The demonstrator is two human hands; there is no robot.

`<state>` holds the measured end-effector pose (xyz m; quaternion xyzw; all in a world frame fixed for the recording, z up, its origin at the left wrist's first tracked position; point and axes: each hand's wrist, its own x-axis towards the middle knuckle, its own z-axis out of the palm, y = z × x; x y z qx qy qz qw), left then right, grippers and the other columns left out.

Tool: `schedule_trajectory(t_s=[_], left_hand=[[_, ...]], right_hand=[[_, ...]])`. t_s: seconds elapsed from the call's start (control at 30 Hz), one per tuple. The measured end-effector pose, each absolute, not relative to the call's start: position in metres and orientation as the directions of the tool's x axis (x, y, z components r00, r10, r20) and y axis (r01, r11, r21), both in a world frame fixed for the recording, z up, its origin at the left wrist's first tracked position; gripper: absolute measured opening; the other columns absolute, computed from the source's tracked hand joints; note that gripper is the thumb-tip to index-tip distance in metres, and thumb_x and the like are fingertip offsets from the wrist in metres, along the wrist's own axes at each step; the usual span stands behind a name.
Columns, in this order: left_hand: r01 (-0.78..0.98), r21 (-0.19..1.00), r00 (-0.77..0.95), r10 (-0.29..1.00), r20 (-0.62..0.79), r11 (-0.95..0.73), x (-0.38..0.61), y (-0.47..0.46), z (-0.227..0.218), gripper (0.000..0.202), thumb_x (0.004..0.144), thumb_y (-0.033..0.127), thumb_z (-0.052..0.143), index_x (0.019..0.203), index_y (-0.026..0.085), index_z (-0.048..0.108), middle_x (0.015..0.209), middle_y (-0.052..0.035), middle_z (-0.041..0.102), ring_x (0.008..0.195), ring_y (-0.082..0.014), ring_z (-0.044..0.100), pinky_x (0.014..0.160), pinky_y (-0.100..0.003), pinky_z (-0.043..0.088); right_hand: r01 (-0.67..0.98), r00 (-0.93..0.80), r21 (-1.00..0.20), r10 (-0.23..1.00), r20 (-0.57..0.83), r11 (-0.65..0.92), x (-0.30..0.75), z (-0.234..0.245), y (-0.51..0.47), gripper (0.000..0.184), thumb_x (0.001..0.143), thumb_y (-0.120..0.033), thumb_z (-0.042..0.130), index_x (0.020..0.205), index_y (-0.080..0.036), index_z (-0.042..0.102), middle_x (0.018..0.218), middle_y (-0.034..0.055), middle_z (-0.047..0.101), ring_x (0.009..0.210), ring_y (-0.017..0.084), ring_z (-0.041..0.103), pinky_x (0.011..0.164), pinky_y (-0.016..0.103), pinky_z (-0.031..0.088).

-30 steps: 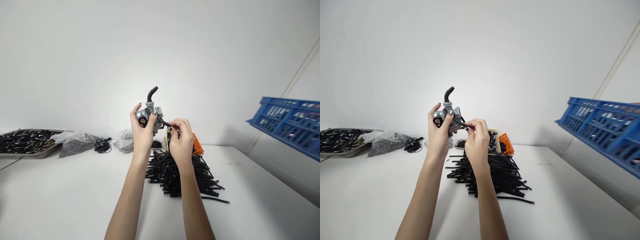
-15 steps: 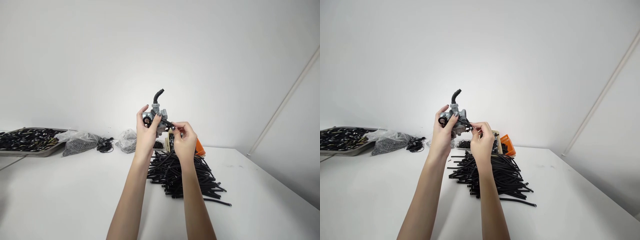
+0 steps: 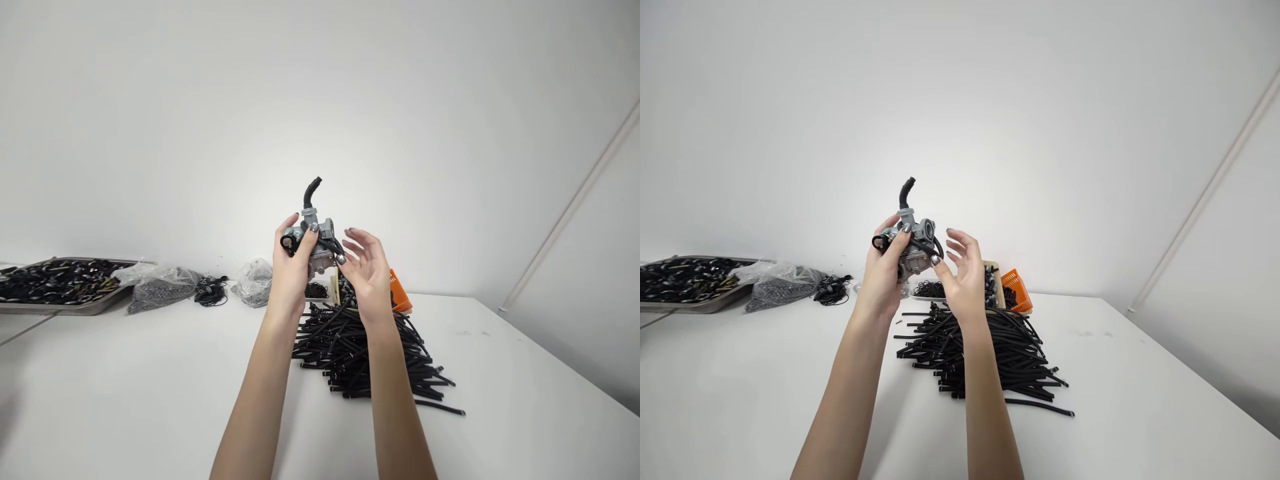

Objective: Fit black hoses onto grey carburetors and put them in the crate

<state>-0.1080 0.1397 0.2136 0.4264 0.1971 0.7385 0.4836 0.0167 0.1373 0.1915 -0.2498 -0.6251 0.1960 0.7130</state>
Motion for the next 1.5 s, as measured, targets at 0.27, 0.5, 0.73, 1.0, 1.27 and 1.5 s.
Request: schedule_trajectory(t_s=[0.27,0.5,0.73,1.0,1.27,1.5], left_hand=[[-0.48,0.752,-0.042,0.868,0.495,-0.452,-0.108,0.137,0.212,0.06,0.08,0.043,0.079,0.134,0.026,0.059,0.107,-0.0066,0.07,0.1,-0.024,0.07,0.082,-0.033,0.06],[-0.51,0.768,-0.01,0.896,0.444,-0.387,-0.105,0.146,0.211,0.06,0.078,0.041,0.079,0.132,0.021,0.062,0.117,-0.009,0.072,0.107,-0.0263,0.07,0.082,-0.032,0.061],[-0.61,0.774,0.123,0.945,0.303,-0.169,-0.105,0.146,0.215,0.047,0.083,0.048,0.064,0.115,0.014,0.071,0.103,-0.0128,0.076,0.079,-0.0246,0.073,0.061,-0.032,0.06],[-0.48,0.87,0.462,0.876,0.141,0.113,-0.083,0.143,0.2,0.038,0.074,0.048,0.073,0.097,0.017,0.075,0.085,-0.0119,0.077,0.072,-0.0298,0.074,0.057,-0.037,0.059],[-0.391,0.907,0.531,0.843,0.085,0.155,-0.065,0.137,0.195,0.038,0.071,0.05,0.076,0.093,0.019,0.074,0.084,-0.0124,0.076,0.079,-0.0349,0.075,0.059,-0.043,0.061],[-0.328,0.932,0.535,0.844,0.048,0.155,-0.06,0.13,0.193,0.041,0.071,0.055,0.074,0.092,0.02,0.075,0.083,-0.0138,0.076,0.076,-0.0368,0.074,0.054,-0.045,0.06]], right_hand=[[-0.284,0.054,-0.743,0.784,0.618,0.606,0.014,0.197,0.129,0.06,0.079,-0.043,0.079,0.132,-0.023,0.058,0.125,0.0117,0.074,0.119,0.03,0.068,0.104,0.049,0.054],[-0.221,0.167,-0.751,0.783,0.599,0.622,0.015,0.198,0.132,0.061,0.071,-0.047,0.085,0.12,-0.022,0.06,0.102,0.009,0.079,0.1,0.027,0.075,0.094,0.046,0.06],[-0.072,0.17,-0.708,0.708,0.685,0.702,0.034,0.203,0.124,0.034,0.089,-0.048,0.067,0.114,-0.025,0.066,0.126,0.009,0.07,0.119,0.024,0.067,0.103,0.044,0.054],[-0.17,0.109,-0.671,0.69,0.715,0.722,0.063,0.209,0.113,0.027,0.084,-0.041,0.073,0.106,-0.026,0.072,0.11,0.0062,0.077,0.109,0.024,0.071,0.098,0.046,0.057],[-0.314,-0.011,-0.765,0.804,0.595,0.562,0.086,0.206,0.114,0.025,0.077,-0.046,0.077,0.086,-0.023,0.071,0.087,0.0035,0.076,0.067,0.017,0.064,0.052,0.029,0.049],[-0.365,-0.129,-0.784,0.807,0.577,0.502,0.096,0.202,0.109,0.024,0.078,-0.045,0.077,0.088,-0.024,0.072,0.081,0.0021,0.072,0.054,0.013,0.051,0.039,0.024,0.029]])
